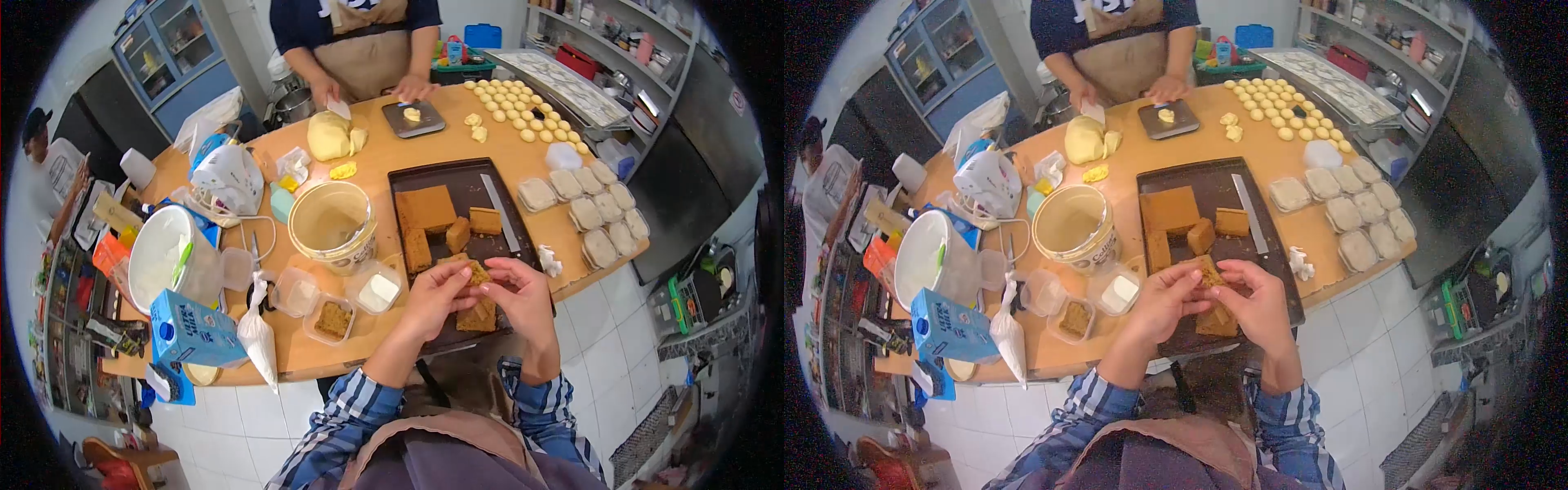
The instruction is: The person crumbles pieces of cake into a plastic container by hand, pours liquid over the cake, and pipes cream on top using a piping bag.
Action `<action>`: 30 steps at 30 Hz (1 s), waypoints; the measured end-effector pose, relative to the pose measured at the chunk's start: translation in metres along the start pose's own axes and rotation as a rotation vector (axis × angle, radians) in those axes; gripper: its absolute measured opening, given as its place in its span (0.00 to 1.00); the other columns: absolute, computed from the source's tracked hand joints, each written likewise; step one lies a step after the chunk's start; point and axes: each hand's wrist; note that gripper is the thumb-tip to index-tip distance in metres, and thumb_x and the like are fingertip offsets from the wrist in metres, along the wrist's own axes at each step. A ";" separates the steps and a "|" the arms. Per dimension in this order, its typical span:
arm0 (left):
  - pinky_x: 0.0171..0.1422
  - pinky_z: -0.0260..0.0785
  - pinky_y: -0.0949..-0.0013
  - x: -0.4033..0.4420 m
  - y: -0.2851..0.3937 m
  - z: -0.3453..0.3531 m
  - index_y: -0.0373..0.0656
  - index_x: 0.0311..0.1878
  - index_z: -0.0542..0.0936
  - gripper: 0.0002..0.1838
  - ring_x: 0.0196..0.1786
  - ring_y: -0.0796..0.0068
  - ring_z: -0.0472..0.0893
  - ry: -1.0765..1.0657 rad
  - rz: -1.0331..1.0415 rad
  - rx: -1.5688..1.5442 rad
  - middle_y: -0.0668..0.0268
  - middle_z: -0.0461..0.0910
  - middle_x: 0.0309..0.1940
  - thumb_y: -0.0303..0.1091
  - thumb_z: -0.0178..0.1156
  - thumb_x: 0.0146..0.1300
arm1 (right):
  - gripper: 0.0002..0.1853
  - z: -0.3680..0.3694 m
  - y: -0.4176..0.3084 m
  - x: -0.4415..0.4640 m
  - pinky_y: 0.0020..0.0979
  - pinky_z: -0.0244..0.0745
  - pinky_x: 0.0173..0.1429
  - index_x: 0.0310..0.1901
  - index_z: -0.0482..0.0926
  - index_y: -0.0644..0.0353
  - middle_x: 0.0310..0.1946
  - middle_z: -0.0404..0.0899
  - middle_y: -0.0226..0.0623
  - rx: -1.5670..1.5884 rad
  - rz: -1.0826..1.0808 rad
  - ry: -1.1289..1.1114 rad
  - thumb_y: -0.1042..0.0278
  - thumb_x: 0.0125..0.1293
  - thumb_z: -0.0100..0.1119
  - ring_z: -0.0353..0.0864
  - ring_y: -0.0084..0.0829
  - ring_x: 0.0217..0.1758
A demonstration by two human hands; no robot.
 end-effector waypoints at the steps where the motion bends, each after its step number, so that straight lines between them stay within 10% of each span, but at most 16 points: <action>1: 0.42 0.76 0.74 -0.002 -0.002 -0.003 0.36 0.56 0.71 0.18 0.39 0.74 0.81 0.006 -0.005 -0.004 0.65 0.78 0.41 0.35 0.55 0.67 | 0.18 0.003 -0.003 -0.001 0.25 0.74 0.44 0.48 0.77 0.66 0.37 0.81 0.39 -0.033 0.006 -0.010 0.76 0.54 0.66 0.79 0.23 0.40; 30: 0.44 0.77 0.71 -0.016 -0.017 -0.017 0.38 0.47 0.76 0.10 0.39 0.76 0.80 0.032 0.078 -0.082 0.66 0.79 0.37 0.31 0.56 0.66 | 0.17 0.031 -0.004 -0.011 0.26 0.75 0.42 0.44 0.79 0.67 0.35 0.81 0.43 -0.256 -0.083 0.116 0.76 0.51 0.66 0.81 0.29 0.38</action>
Point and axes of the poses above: each hand's wrist, its own x-axis towards the middle knuckle, its own z-axis out of the palm, y = z × x
